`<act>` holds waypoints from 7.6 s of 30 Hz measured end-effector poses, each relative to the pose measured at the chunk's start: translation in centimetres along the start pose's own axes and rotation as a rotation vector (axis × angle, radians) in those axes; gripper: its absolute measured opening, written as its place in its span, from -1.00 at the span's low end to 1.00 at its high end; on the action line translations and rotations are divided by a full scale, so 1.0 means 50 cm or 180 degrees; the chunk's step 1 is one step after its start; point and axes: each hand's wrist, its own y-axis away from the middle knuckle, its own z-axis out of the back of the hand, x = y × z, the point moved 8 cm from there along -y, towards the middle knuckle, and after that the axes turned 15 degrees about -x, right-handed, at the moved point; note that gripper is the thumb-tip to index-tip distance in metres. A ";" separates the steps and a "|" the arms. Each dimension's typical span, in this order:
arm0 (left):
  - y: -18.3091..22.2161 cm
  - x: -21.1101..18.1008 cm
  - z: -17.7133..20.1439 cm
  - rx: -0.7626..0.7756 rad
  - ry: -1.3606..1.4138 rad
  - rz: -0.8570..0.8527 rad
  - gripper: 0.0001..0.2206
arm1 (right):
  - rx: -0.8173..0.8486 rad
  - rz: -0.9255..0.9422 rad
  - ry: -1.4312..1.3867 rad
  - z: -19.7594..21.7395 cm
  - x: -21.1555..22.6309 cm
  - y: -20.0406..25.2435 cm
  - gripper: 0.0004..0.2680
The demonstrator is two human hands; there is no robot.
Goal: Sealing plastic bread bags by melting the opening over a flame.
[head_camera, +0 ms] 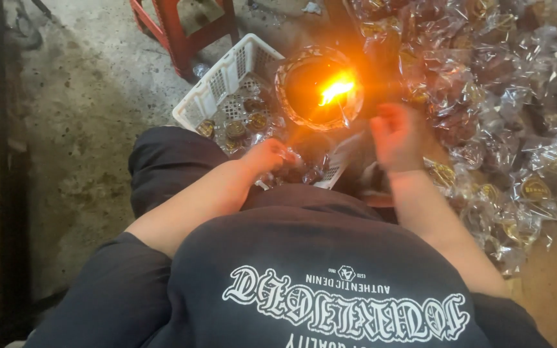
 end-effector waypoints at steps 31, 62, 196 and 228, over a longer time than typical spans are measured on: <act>0.110 -0.121 -0.090 0.2356 0.3404 0.0527 -0.64 | 0.2237 0.0749 0.0283 -0.184 0.152 0.178 -0.33; -0.001 -0.044 -0.097 0.0534 0.3002 0.0227 -0.88 | 0.1420 -0.0872 0.0133 -0.206 0.046 0.172 -0.80; -0.006 -0.069 -0.084 0.1110 0.2602 -0.0112 -0.30 | 0.1657 -0.1848 -0.1128 -0.151 0.061 0.167 -0.63; -0.040 -0.071 -0.067 0.0301 0.2164 -0.0782 -0.73 | 0.1197 -0.0663 0.0049 -0.175 0.006 0.153 -0.82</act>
